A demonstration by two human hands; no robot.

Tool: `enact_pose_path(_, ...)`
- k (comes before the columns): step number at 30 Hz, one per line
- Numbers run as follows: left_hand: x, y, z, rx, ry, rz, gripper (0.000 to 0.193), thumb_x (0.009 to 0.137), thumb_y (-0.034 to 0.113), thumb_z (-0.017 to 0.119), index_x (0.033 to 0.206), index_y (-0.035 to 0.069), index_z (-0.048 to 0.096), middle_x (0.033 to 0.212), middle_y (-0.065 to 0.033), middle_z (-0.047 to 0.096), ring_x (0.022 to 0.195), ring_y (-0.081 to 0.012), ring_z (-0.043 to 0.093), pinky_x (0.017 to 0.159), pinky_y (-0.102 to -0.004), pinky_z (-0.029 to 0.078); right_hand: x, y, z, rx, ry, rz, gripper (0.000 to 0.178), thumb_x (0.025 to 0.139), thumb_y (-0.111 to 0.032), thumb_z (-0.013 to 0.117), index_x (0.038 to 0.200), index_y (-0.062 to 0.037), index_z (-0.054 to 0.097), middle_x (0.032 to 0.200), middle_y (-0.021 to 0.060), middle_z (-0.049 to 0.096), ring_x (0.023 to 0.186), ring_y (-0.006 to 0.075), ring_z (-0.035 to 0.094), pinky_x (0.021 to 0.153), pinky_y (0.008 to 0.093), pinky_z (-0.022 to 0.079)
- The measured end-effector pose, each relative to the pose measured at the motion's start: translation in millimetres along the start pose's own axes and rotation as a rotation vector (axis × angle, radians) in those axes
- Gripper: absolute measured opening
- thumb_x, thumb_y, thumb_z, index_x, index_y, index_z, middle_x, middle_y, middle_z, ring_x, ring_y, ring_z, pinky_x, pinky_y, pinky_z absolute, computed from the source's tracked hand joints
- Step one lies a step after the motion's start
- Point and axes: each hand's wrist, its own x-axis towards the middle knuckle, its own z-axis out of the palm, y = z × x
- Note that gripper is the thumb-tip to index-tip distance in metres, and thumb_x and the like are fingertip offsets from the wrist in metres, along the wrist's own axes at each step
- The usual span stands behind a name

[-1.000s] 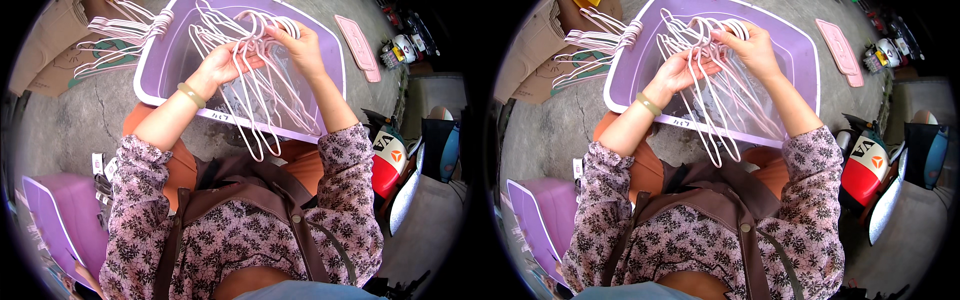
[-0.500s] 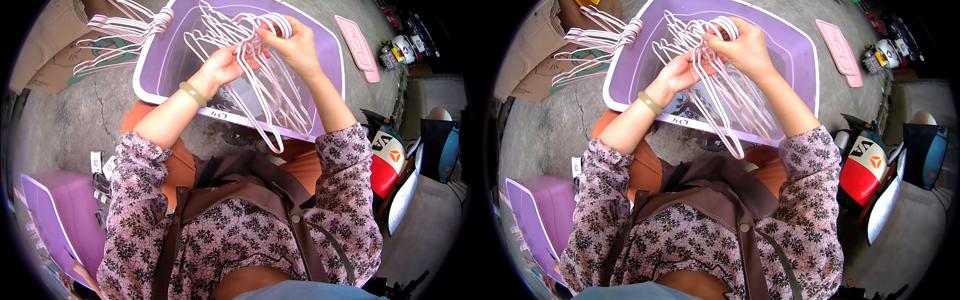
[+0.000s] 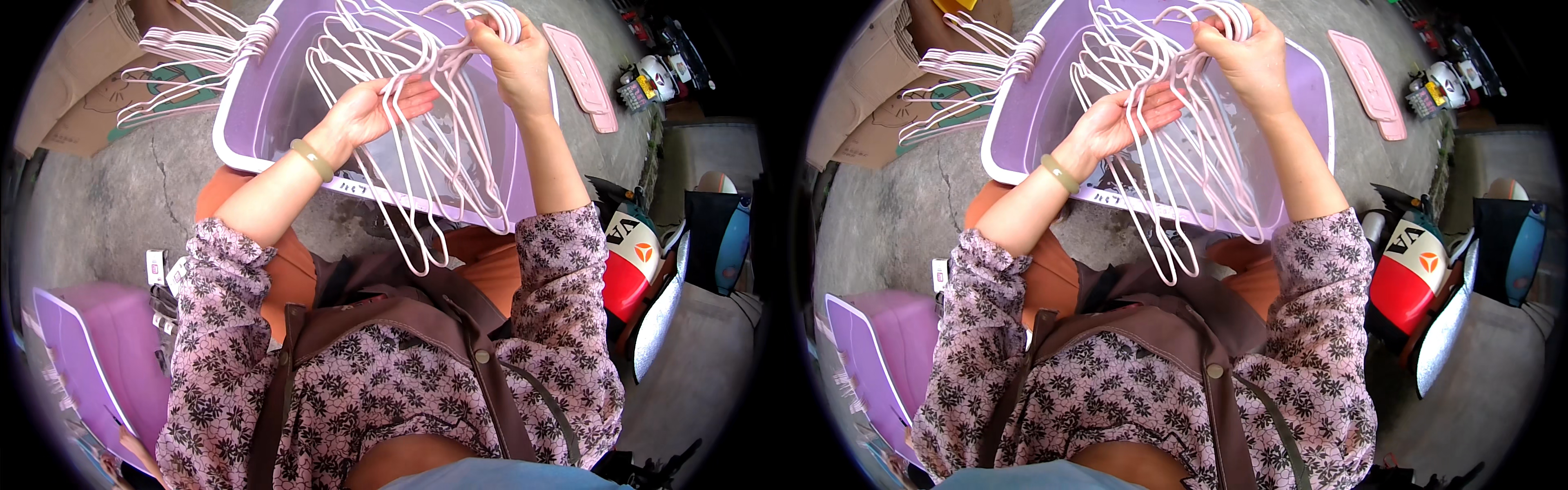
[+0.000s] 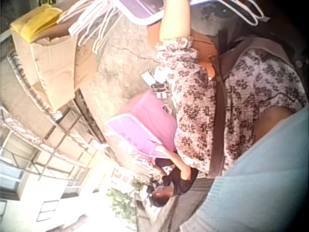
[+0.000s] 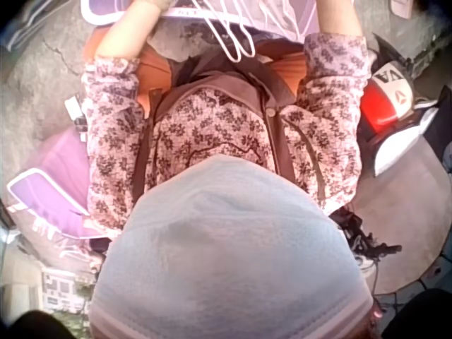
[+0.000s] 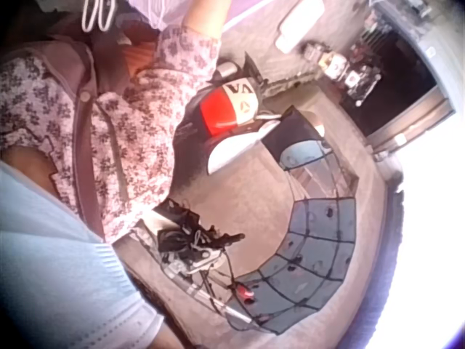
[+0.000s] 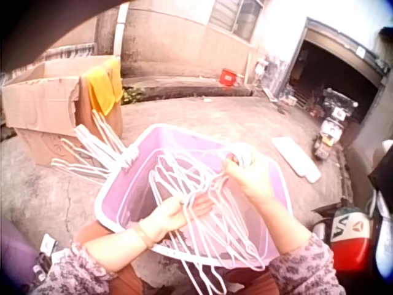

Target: The person washes white plastic hangers in a purple basin filled with water, using a brown cloth to wipe the surface of the hangers before placing them in a separate pile.

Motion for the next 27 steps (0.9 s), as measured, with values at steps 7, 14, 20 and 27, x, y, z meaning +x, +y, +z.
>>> enact_pose_path(7, 1, -3, -3, -0.126, -0.243, -0.027, 0.041, 0.091, 0.022, 0.038, 0.117, -0.011, 0.042, 0.114, -0.0243, 0.05, 0.11, -0.0377, 0.049, 0.095, -0.0482, 0.04, -18, 22, 16, 0.17, -0.112, 0.179, 0.023, 0.073, -0.018, 0.071, 0.085, -0.0031, 0.059, 0.069, 0.0001, 0.058, 0.058, 0.0049, 0.053, 0.047, 0.0184, 0.042)
enact_pose_path(14, 10, -3, 0, 0.117, -0.214, 0.044, 0.046, 0.094, 0.035, 0.036, 0.121, -0.002, 0.042, 0.113, -0.0235, 0.052, 0.104, -0.0391, 0.053, 0.093, -0.0496, 0.042, -17, 6, 35, 0.301, -0.263, 0.45, 0.028, 0.082, -0.029, 0.063, 0.095, -0.0044, 0.059, 0.077, 0.0014, 0.058, 0.067, 0.0089, 0.057, 0.055, 0.0234, 0.047)
enact_pose_path(20, 1, 6, 19, 0.043, -0.168, -0.068, 0.043, 0.095, 0.034, 0.03, 0.12, 0.001, 0.042, 0.112, -0.0182, 0.051, 0.095, -0.0335, 0.058, 0.083, -0.0537, 0.048, -22, 8, 32, 0.388, -0.468, 0.295, 0.03, 0.081, -0.026, 0.064, 0.098, -0.0024, 0.056, 0.084, 0.0054, 0.062, 0.071, 0.0096, 0.059, 0.06, 0.0231, 0.05)
enact_pose_path(27, 10, 9, 5, 0.0, -0.278, -0.091, 0.032, 0.094, 0.03, 0.039, 0.109, 0.004, 0.051, 0.102, -0.0137, 0.057, 0.087, -0.029, 0.061, 0.074, -0.0495, 0.052, -34, -9, 49, 0.037, -0.298, 0.072, 0.024, 0.072, -0.012, 0.073, 0.088, -0.0017, 0.059, 0.077, 0.0027, 0.062, 0.067, 0.0077, 0.059, 0.059, 0.0206, 0.048)
